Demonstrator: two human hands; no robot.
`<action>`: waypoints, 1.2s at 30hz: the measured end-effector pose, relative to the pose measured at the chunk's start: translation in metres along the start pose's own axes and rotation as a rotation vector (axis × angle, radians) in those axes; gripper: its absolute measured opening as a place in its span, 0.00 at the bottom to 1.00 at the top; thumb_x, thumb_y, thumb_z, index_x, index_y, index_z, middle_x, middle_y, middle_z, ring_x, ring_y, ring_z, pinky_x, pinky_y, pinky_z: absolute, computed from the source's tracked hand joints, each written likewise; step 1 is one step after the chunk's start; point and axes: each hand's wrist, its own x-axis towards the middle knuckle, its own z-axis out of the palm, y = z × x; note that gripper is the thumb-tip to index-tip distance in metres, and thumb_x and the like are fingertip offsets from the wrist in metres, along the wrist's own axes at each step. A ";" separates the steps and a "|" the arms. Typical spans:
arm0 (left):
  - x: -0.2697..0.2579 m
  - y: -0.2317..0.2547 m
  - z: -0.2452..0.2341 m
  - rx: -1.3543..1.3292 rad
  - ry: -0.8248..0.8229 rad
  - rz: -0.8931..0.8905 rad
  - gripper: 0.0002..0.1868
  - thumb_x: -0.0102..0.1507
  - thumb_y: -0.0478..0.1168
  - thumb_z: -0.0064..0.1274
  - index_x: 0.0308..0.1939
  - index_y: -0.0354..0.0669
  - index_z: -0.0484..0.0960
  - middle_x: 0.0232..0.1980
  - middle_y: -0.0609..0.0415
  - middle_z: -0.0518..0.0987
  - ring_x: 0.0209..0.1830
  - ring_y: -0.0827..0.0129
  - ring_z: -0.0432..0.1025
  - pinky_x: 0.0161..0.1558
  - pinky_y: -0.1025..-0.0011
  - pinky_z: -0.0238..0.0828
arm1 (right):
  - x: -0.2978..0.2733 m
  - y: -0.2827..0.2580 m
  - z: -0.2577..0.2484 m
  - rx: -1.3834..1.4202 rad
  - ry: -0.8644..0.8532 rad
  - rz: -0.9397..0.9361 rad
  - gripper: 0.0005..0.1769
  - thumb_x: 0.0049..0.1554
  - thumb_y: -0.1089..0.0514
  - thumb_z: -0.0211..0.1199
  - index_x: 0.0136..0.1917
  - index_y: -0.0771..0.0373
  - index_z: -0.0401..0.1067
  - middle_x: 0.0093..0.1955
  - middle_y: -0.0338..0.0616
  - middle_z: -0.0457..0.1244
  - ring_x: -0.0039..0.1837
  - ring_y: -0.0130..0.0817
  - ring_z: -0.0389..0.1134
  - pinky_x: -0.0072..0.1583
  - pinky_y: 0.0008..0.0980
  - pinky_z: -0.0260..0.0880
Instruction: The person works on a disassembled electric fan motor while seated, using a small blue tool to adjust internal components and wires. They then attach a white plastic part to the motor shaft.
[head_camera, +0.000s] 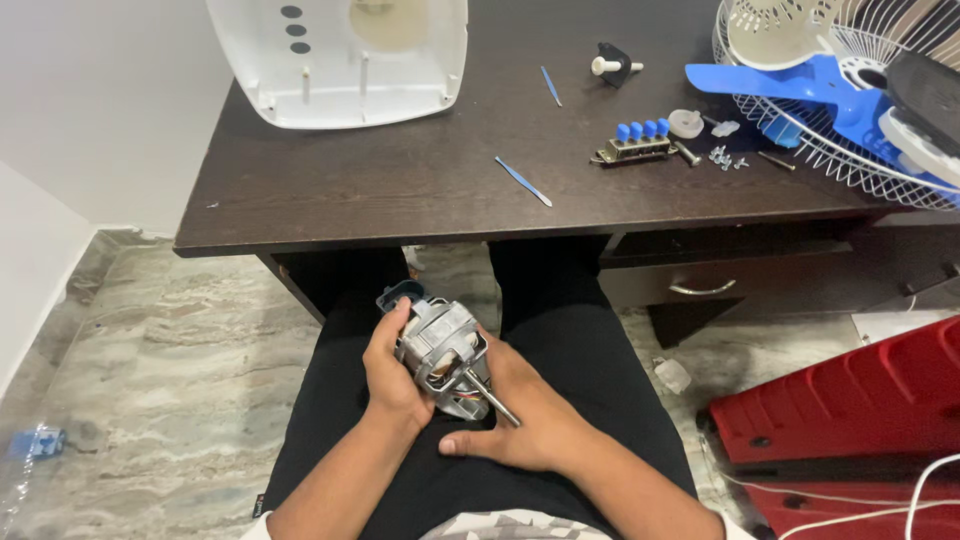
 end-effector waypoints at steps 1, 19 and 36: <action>0.000 0.001 0.001 -0.004 0.033 -0.002 0.19 0.64 0.52 0.50 0.43 0.39 0.81 0.39 0.49 0.83 0.38 0.61 0.79 0.45 0.62 0.78 | 0.001 0.001 0.002 -0.020 -0.014 0.059 0.72 0.41 0.38 0.80 0.80 0.71 0.40 0.80 0.66 0.47 0.81 0.57 0.47 0.76 0.45 0.50; -0.008 -0.004 0.013 0.029 0.087 -0.088 0.22 0.63 0.55 0.50 0.44 0.38 0.81 0.40 0.48 0.83 0.37 0.61 0.79 0.43 0.63 0.79 | 0.006 0.020 0.012 0.093 0.169 -0.012 0.88 0.37 0.24 0.74 0.82 0.78 0.24 0.81 0.77 0.42 0.84 0.64 0.42 0.79 0.49 0.47; -0.013 -0.005 0.016 0.026 0.067 0.000 0.21 0.64 0.54 0.48 0.45 0.38 0.81 0.40 0.48 0.83 0.38 0.62 0.79 0.43 0.64 0.79 | 0.010 0.033 0.015 0.191 0.185 -0.101 0.93 0.34 0.22 0.75 0.83 0.71 0.17 0.86 0.75 0.33 0.88 0.65 0.33 0.81 0.53 0.39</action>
